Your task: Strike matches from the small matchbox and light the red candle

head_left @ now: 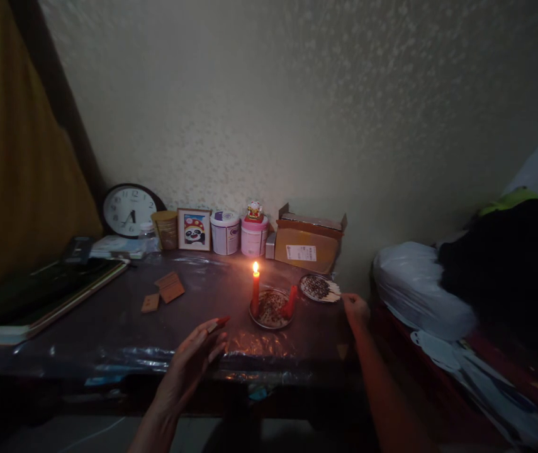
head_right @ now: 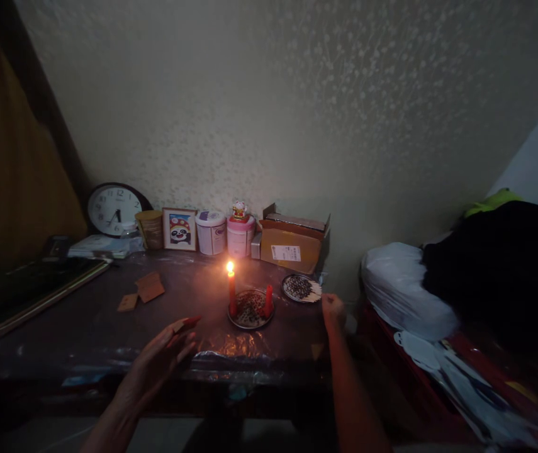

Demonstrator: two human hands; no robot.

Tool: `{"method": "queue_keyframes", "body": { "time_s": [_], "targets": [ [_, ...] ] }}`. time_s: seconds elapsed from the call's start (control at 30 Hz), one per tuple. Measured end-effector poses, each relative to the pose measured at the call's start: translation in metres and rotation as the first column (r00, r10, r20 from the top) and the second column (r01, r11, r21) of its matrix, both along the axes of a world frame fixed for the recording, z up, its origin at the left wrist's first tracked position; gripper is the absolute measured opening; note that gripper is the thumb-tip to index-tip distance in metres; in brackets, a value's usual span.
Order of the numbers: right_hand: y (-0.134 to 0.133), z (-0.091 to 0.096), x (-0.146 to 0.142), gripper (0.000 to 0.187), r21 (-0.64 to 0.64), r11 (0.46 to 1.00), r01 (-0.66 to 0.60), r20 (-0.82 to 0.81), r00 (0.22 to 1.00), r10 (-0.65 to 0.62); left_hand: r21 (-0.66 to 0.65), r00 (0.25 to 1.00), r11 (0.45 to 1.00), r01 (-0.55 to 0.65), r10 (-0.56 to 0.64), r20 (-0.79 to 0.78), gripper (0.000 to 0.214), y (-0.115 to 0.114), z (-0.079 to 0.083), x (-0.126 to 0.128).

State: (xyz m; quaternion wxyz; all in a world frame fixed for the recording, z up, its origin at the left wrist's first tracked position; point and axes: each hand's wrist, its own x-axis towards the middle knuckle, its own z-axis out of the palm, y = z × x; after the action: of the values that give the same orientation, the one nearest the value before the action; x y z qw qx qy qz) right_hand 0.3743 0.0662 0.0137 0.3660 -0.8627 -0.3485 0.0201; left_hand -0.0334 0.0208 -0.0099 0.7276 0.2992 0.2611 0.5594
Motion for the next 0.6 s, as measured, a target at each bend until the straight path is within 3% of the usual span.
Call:
{"method": "queue_keyframes", "body": {
  "time_s": [0.33,0.6],
  "targets": [
    [0.006,-0.002,-0.004,0.03,0.055,0.998,-0.017,-0.048,0.999,0.02,-0.01,1.0,1.0,-0.006,0.006,-0.003,0.023,0.001,0.0,0.0],
    [-0.021,0.019,-0.012,0.04,0.292,0.955,-0.054,-0.036,0.997,0.068,0.0,1.0,1.0,0.013,-0.013,-0.008,0.023,0.001,-0.003,0.0]
  ]
}}
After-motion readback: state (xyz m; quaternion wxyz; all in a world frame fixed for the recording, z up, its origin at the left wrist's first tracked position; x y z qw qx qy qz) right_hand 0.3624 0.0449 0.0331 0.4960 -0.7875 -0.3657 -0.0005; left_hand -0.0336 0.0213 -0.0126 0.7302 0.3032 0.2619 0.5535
